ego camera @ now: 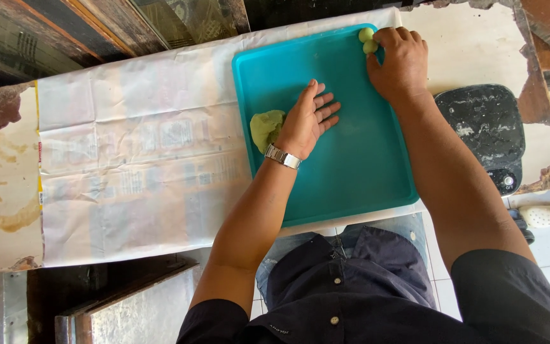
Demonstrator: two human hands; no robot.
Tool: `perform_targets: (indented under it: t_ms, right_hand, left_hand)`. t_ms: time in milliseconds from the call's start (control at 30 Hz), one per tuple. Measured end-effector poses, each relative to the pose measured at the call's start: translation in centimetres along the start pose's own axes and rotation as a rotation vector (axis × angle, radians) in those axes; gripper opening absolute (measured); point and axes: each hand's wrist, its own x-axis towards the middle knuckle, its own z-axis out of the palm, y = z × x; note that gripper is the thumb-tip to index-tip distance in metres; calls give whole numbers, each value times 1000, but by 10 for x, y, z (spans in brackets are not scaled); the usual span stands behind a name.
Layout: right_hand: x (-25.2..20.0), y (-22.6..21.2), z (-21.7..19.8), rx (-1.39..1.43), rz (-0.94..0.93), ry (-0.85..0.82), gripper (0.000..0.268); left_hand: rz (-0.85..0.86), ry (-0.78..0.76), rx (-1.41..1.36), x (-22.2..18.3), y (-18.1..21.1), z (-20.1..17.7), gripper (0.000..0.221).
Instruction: Pinching off small pieces of green dough and rolling them into small spheres before placing them on a tray.
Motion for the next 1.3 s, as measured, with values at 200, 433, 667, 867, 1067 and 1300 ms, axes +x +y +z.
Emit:
perform_targets:
  t_ms: [200, 433, 667, 867, 1067, 1300]
  right_hand:
    - [2, 0, 1, 5, -5, 3, 23]
    - [1, 2, 6, -3, 7, 14, 25]
    - [4, -1, -2, 53, 65, -50, 45]
    - [4, 5, 7, 72, 65, -36, 24]
    - [4, 9, 11, 23, -45, 66, 19]
    - [5, 3, 2, -3, -33, -25, 32]
  left_hand:
    - [-7, 4, 21, -3, 3, 2, 88]
    - [9, -6, 43, -3, 1, 2, 90]
    - [40, -22, 82, -1, -3, -1, 92]
    - [68, -52, 406, -15, 7, 11, 79]
    - [441, -235, 953, -2, -30, 3, 56]
    - [511, -271, 1130, 6, -38, 5, 59]
